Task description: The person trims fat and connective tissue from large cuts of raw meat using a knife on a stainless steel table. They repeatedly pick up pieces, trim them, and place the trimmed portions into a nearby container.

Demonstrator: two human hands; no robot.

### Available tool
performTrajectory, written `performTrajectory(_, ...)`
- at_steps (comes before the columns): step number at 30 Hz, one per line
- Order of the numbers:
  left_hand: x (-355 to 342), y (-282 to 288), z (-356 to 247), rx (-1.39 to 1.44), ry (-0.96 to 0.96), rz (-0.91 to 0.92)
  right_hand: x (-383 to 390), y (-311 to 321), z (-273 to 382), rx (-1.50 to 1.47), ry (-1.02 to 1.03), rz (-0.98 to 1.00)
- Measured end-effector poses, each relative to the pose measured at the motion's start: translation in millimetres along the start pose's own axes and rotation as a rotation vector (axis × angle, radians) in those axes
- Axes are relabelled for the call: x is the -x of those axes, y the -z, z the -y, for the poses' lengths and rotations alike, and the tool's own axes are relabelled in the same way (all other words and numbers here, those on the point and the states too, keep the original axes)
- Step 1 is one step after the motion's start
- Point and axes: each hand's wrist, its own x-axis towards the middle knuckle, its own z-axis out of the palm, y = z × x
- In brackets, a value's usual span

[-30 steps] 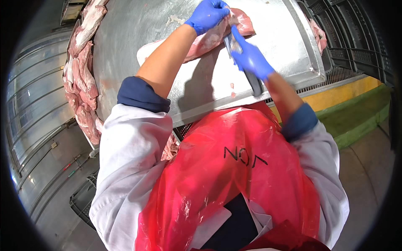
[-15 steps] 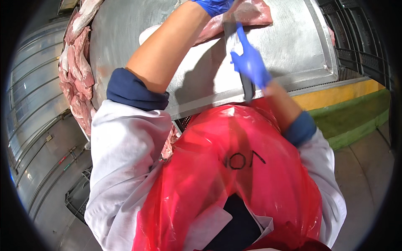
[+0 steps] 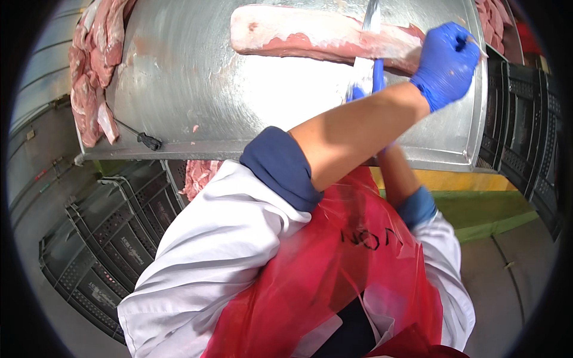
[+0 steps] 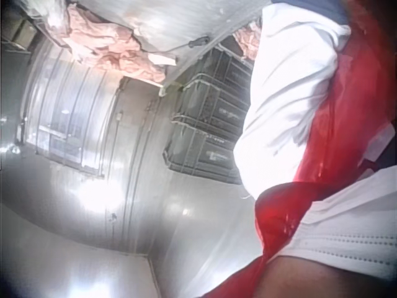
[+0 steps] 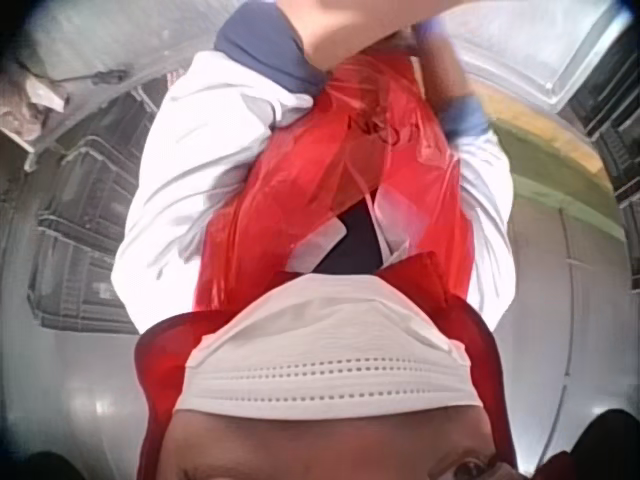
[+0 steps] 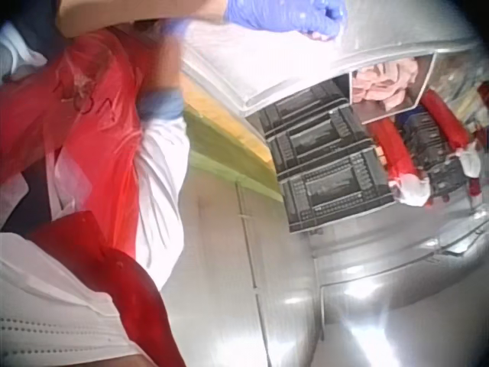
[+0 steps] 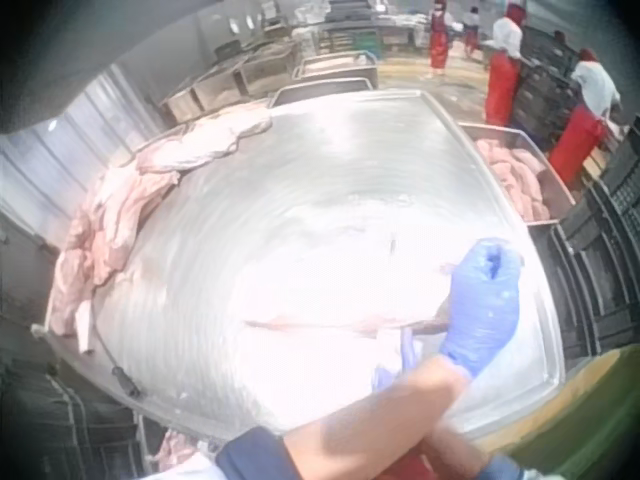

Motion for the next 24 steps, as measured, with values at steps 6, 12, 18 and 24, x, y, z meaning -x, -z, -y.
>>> performTrajectory(6,19,-6,-20,0.019,-0.040,-0.018,-18,-87,46,0.831,0.223,-0.076)
performTrajectory(12,23,-12,-29,0.103,-0.170,-0.056,32,-101,-1,0.899,0.239,-0.027)
performTrajectory(18,19,-11,-53,0.054,-0.193,-0.110,-16,-118,1,0.999,0.258,0.032)
performTrajectory(24,34,-34,-65,0.221,-0.186,-0.062,-33,-127,9,0.955,0.250,0.056)
